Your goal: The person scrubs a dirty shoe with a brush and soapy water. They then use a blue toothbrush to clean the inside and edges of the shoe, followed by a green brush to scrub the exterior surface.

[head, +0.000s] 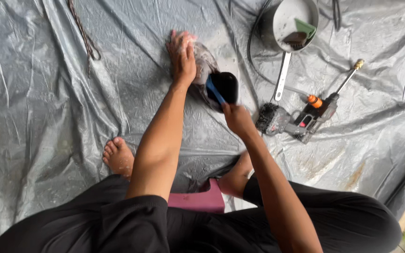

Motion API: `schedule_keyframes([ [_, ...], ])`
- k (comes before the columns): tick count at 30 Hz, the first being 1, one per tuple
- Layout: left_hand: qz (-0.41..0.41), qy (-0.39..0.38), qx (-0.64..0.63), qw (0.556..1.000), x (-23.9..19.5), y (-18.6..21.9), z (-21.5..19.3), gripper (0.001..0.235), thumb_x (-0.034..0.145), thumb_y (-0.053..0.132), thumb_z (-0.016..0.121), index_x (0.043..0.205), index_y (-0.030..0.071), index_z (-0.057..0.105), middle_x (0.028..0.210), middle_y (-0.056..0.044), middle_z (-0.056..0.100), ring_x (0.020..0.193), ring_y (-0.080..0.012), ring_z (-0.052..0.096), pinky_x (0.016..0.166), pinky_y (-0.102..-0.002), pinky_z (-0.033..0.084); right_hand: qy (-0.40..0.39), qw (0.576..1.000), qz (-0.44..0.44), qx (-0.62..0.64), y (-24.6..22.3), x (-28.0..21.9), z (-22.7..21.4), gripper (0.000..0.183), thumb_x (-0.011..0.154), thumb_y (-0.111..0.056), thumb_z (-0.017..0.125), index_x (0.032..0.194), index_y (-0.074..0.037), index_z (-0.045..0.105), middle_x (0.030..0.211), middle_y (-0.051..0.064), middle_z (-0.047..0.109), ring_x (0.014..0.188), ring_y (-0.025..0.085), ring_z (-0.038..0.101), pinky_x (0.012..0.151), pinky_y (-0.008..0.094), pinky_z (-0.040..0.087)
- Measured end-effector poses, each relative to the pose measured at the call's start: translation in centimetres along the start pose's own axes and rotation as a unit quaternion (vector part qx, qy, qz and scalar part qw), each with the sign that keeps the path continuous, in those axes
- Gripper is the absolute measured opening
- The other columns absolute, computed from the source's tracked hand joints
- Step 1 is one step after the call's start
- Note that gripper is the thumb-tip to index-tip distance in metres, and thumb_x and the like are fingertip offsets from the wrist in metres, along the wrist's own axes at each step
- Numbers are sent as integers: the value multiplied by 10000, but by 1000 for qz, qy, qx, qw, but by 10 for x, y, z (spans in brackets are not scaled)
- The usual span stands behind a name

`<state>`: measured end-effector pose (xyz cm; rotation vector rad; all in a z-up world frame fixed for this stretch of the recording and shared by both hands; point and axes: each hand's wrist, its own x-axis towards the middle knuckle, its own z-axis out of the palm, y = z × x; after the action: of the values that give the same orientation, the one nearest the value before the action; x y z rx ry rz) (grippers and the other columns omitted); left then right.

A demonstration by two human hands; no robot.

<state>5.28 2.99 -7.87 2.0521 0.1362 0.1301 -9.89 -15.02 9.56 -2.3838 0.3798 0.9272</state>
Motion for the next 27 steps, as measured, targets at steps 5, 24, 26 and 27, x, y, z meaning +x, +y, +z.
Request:
schedule_keyframes([
  [5, 3, 1, 15, 1000, -1, 17, -12, 323, 1086, 158, 391, 1145, 184, 708, 1455, -47, 588, 1560, -316, 273, 1289, -611, 91, 0, 999, 33, 34, -9, 20, -12, 540, 1108, -436, 421, 845, -12, 629, 760, 175, 620, 677, 329, 585, 625, 404, 448],
  [24, 43, 75, 111, 990, -16, 32, 0, 136, 1091, 203, 557, 1221, 192, 593, 1415, -42, 626, 1498, -358, 446, 1212, -648, 335, 130, 989, -71, -22, 82, -12, 21, 704, 1127, -348, 488, 500, -28, 512, 370, 125, 440, 317, 240, 387, 418, 339, 325],
  [26, 39, 63, 105, 992, -11, 26, -7, 136, 1098, 202, 545, 1224, 188, 595, 1434, -53, 616, 1510, -362, 426, 1220, -648, 316, 98, 995, 28, 4, 36, 39, 10, 565, 1052, -478, 518, 676, -87, 675, 616, 178, 596, 631, 352, 563, 586, 454, 447],
  [27, 34, 50, 93, 994, -10, 26, -5, 138, 1106, 200, 533, 1227, 184, 597, 1453, -63, 606, 1522, -365, 406, 1229, -647, 298, 68, 989, 130, 26, 16, 64, 1, 560, 977, -608, 550, 851, -145, 838, 860, 233, 751, 941, 464, 737, 751, 571, 569],
])
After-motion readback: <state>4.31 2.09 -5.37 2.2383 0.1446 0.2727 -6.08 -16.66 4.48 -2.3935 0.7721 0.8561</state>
